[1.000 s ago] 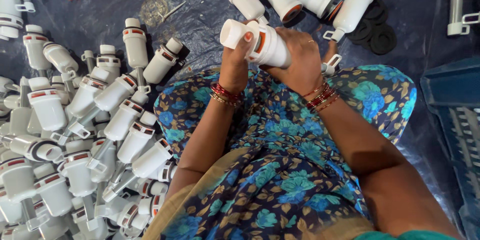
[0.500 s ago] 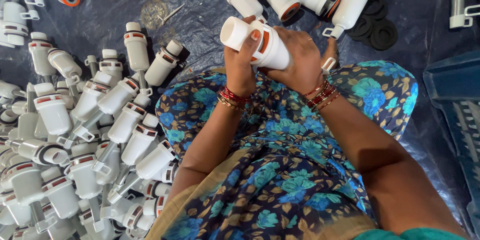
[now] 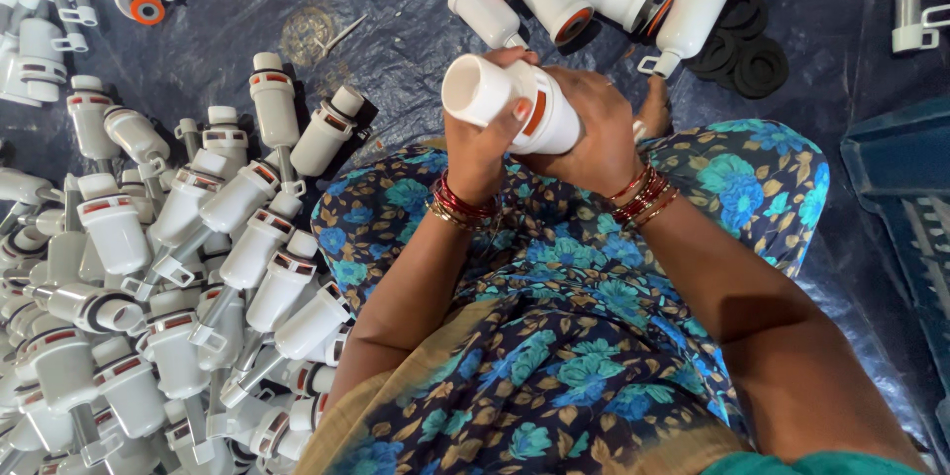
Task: The person sits on a tarp and assembles white cylindrical plastic parts with orange rings and black rubber gaskets. They pick up a cylinder, insert a gasket, attach a white cap, and place the finished unit aside, repeating this process for multiple units.
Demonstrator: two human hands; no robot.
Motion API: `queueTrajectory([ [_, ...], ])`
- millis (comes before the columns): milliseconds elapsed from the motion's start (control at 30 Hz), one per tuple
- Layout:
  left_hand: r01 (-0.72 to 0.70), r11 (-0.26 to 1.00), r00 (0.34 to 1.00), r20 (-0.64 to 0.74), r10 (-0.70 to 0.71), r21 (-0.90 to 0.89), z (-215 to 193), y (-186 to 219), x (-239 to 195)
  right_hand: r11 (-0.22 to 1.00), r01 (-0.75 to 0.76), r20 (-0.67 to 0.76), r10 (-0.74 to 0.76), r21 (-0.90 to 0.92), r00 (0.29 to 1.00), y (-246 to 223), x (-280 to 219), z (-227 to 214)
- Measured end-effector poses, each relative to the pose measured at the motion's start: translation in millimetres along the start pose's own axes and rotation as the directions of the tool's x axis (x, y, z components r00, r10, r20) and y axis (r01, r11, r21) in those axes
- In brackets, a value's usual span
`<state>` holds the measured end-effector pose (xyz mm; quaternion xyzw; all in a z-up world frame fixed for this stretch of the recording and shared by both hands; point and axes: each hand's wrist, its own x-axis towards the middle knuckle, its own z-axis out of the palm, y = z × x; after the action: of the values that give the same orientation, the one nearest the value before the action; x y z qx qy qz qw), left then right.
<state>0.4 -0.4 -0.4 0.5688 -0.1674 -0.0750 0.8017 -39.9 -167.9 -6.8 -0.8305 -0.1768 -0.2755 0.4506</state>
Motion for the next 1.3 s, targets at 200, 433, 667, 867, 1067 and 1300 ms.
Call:
queueTrajectory([
  [200,-0.162,0.977,0.98,0.142,0.142,0.138,0.1,0.5,7.4,0.993,-0.115,-0.071,0.116,0.018,0.991,9.1,-10.1,14.9],
  [433,-0.043,0.998,0.982,-0.187,0.033,-0.051,20.5,-1.3,-3.6,0.948,-0.012,-0.149,-0.038,-0.317,0.988,2.5,-5.3,12.5],
  [667,-0.146,0.988,0.981,0.14,0.138,0.048,2.7,2.9,8.0,0.994,0.0,-0.017,-0.002,-0.11,1.0,3.3,-10.0,3.4],
  [867,-0.154,0.98,0.894,0.439,0.085,0.124,-17.6,21.3,25.6,0.965,-0.165,0.178,0.129,0.205,0.976,15.2,-9.6,9.0],
  [1067,-0.019,0.996,0.99,-0.138,0.03,0.082,8.7,-3.8,5.8,0.987,-0.158,0.019,0.158,-0.012,0.987,16.6,-4.8,9.6],
  [1300,-0.161,0.973,0.916,0.392,0.084,0.168,-28.3,13.6,11.6,0.948,-0.263,0.31,0.199,0.181,0.93,19.3,-10.1,13.5],
])
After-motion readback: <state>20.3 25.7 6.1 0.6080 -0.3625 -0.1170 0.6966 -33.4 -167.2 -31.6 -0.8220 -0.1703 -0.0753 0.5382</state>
